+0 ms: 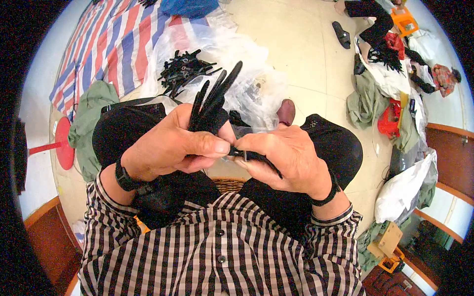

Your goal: Assembling and inspecting black shoe straps with buckles.

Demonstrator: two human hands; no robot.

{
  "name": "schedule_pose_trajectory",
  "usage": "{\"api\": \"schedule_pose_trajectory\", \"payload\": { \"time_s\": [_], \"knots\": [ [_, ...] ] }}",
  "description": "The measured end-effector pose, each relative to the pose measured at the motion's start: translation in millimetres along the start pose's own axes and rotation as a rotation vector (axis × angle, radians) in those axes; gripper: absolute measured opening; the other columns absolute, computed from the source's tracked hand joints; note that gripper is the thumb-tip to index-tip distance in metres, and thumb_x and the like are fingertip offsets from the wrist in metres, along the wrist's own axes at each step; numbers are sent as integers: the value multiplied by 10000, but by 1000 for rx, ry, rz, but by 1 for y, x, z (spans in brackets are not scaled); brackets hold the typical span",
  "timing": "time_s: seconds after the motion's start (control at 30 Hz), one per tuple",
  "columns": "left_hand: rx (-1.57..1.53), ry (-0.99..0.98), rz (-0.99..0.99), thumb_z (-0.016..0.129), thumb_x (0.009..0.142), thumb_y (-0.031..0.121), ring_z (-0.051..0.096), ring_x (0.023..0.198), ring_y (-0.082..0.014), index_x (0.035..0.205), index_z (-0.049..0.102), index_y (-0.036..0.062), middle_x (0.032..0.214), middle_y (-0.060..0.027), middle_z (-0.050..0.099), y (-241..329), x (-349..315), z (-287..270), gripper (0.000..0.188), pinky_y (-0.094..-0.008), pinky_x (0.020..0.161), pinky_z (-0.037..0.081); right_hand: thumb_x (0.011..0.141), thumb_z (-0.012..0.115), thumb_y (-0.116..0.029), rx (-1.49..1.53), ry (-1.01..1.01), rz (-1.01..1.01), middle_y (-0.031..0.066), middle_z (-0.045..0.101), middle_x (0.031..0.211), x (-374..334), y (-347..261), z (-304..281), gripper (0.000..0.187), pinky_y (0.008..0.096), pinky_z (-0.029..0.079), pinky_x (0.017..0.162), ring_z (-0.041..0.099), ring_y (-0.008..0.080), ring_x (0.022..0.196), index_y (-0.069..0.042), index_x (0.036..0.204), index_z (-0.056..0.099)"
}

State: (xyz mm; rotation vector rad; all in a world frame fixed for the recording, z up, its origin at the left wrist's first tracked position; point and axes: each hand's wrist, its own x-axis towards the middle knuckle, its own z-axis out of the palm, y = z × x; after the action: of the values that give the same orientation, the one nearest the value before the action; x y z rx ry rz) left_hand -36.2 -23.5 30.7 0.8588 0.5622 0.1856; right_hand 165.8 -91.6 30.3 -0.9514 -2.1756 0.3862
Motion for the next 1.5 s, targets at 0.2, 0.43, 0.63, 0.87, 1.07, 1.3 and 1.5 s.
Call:
{"api": "schedule_pose_trajectory", "payload": {
  "time_s": [0.2,0.43,0.63,0.87,1.07,1.3,1.5],
  "knots": [
    [-26,-42,2,637,805,178,373,404,-43,859,566,28,557,9,466,2,-1,-3,175,-194,367,249,672,725,-78,42,16,33,81,641,771,-2,0,2,297,306,449,487,607,212,568,-32,921,571],
    [69,-51,86,638,808,195,369,410,-43,798,540,41,539,20,441,5,-1,-3,183,-194,381,247,663,731,-63,0,82,-2,80,638,738,2,-4,5,308,300,447,476,611,215,562,-27,924,572],
    [248,3,203,620,830,232,365,412,-34,740,530,54,531,30,447,8,-5,-1,218,-188,382,249,657,736,-65,-36,129,-32,88,626,687,3,-3,9,320,294,445,467,616,213,562,-20,927,570],
    [204,-20,233,610,836,240,368,404,-26,732,527,57,517,30,448,8,-3,2,226,-181,367,245,672,719,-56,-51,81,-12,103,624,696,2,-5,3,328,297,460,481,616,220,567,-3,954,560],
    [141,41,128,616,823,236,364,359,-30,757,537,51,506,-3,488,15,-5,-2,212,-173,331,230,592,742,2,-122,105,28,81,656,791,-1,-6,-1,374,280,460,566,627,214,626,-20,934,592],
    [171,33,171,605,835,261,363,350,-27,765,543,52,502,-8,497,13,-4,-3,229,-173,323,227,589,739,6,-56,116,52,81,660,801,-4,-6,0,370,278,462,572,632,213,637,-17,931,598],
    [197,10,151,576,853,208,384,375,-22,802,572,36,532,-10,530,14,-3,-4,179,-172,347,261,603,729,6,-114,73,29,85,658,802,-3,-4,-2,377,278,461,553,631,216,631,-11,951,586]
  ]
}}
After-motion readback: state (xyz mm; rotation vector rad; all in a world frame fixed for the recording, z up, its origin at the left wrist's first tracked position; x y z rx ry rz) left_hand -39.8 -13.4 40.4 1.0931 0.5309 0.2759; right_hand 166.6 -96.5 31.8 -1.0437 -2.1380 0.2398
